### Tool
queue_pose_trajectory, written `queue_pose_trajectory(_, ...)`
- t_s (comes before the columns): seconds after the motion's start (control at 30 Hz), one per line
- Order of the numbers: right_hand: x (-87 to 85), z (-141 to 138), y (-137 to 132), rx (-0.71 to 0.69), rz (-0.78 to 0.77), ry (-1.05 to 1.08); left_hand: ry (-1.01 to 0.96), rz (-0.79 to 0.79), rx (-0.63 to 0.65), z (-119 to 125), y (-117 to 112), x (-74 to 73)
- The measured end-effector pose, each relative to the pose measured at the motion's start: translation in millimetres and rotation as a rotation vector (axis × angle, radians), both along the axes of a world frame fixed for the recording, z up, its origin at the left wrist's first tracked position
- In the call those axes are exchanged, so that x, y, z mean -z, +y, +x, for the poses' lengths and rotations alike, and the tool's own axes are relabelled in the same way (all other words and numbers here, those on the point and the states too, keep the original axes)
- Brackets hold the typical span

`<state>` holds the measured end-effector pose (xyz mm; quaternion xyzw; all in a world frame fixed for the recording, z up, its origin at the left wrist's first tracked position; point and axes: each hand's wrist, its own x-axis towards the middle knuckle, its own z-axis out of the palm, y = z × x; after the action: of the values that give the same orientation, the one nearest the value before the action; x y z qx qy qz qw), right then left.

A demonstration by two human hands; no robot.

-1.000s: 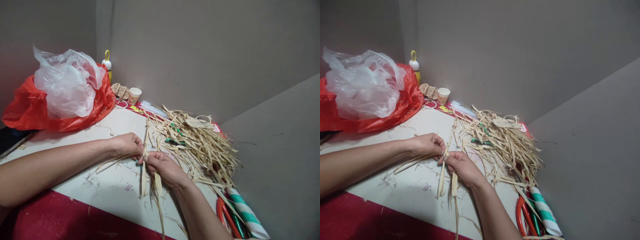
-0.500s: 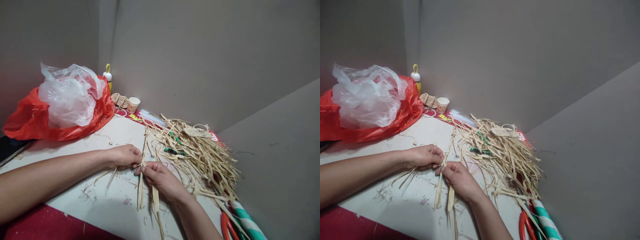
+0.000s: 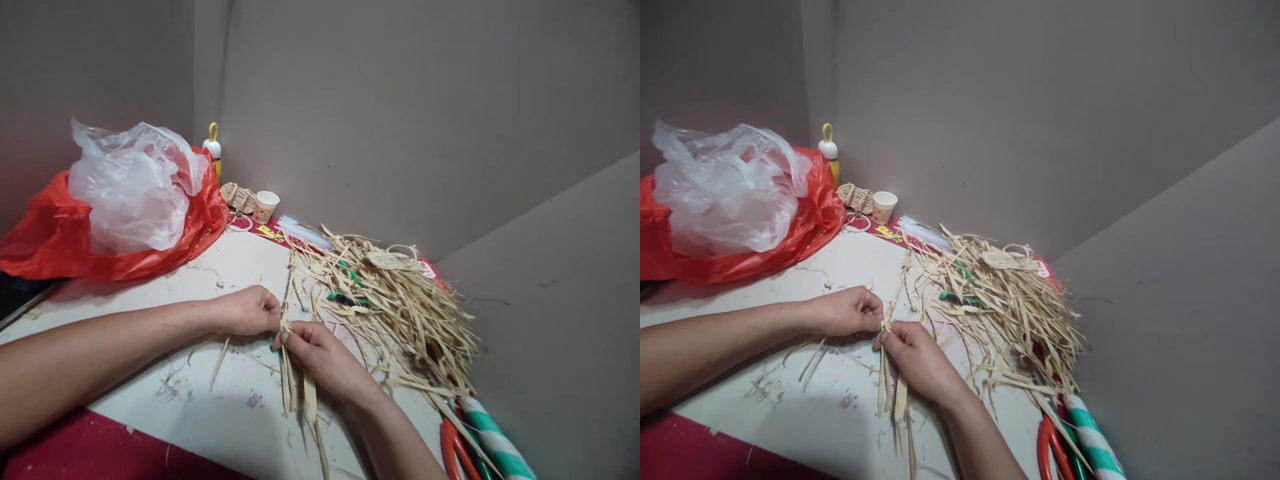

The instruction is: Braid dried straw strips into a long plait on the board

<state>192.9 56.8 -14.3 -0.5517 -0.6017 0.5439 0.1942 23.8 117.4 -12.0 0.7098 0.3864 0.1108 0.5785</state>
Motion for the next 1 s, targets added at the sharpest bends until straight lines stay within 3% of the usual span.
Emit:
queue_pose_trajectory(0.23, -1.3, -1, -2, -0.050, 0.194, -0.132, -0.057, -0.016, 0.052, -1, 2, 7.2)
queue_pose_trajectory(0.43, -10.7, -2, -3, 0.024, 0.199, -0.172, -0.074, -0.045, -0.007, 1, 0, 2.0)
queue_pose_trajectory(0.63, -11.5, 0, 0, 0.061, 0.275, -0.153, -0.058, 0.035, 0.036, 1, -2, 1.2)
queue_pose_trajectory(0.7, -9.5, 0, 1, 0.108, 0.215, -0.106, -0.049, 0.104, 0.036, 2, -4, 0.3)
queue_pose_trajectory(0.87, -8.1, -8, -2, 0.332, -0.288, 0.418, -0.086, 0.262, -0.024, 5, -10, -6.5)
queue_pose_trajectory(0.93, -7.9, -15, -5, 0.431, -0.346, 0.551, -0.094, 0.263, -0.050, 5, -12, -7.4)
queue_pose_trajectory(1.0, -6.6, -21, -9, 0.487, -0.310, 0.545, -0.109, 0.219, -0.066, 4, -12, -5.9)
